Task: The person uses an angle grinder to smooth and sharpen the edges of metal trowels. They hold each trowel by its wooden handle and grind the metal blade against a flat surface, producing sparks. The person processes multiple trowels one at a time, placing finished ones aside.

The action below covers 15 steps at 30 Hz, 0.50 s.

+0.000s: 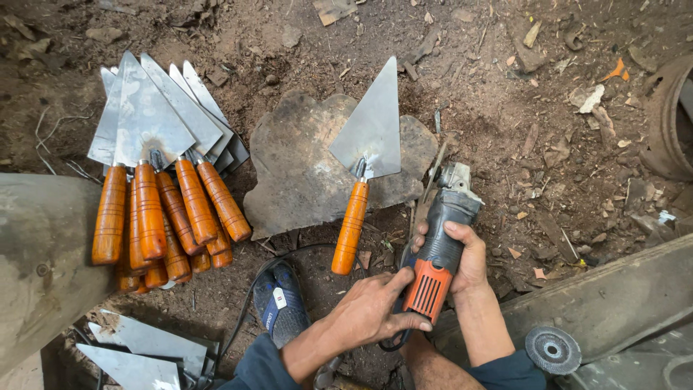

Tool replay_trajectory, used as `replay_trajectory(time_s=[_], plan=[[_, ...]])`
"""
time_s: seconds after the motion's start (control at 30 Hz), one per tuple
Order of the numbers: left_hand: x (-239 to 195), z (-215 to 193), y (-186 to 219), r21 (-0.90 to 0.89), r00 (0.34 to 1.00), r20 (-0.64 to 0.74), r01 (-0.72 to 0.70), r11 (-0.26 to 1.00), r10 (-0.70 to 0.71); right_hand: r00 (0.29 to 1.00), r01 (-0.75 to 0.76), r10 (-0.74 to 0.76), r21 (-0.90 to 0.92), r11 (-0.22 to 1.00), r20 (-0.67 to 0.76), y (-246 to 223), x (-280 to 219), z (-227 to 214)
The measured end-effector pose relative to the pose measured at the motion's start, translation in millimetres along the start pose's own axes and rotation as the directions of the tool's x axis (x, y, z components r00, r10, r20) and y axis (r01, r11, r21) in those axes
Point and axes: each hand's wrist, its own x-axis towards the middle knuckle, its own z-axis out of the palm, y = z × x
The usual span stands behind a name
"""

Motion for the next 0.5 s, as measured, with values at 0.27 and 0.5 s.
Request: replay_trajectory(time_s=[0.27, 0.5], plan=[[-1.9, 4.6, -17.3, -0.077, 0.981, 0.108, 0.172, 0.982, -0.164, 0.998, 0.002, -0.006, 0.071, 0.997, 0.069, 1.2, 5.0, 4.3], [4.5, 36.1, -34.7, -0.854, 0.938, 0.212, 0.314, 0.415, -0.273, 0.983, 0.081, -0.088, 0.051, 0.995, 0.161, 9.3, -4.8, 12.7]])
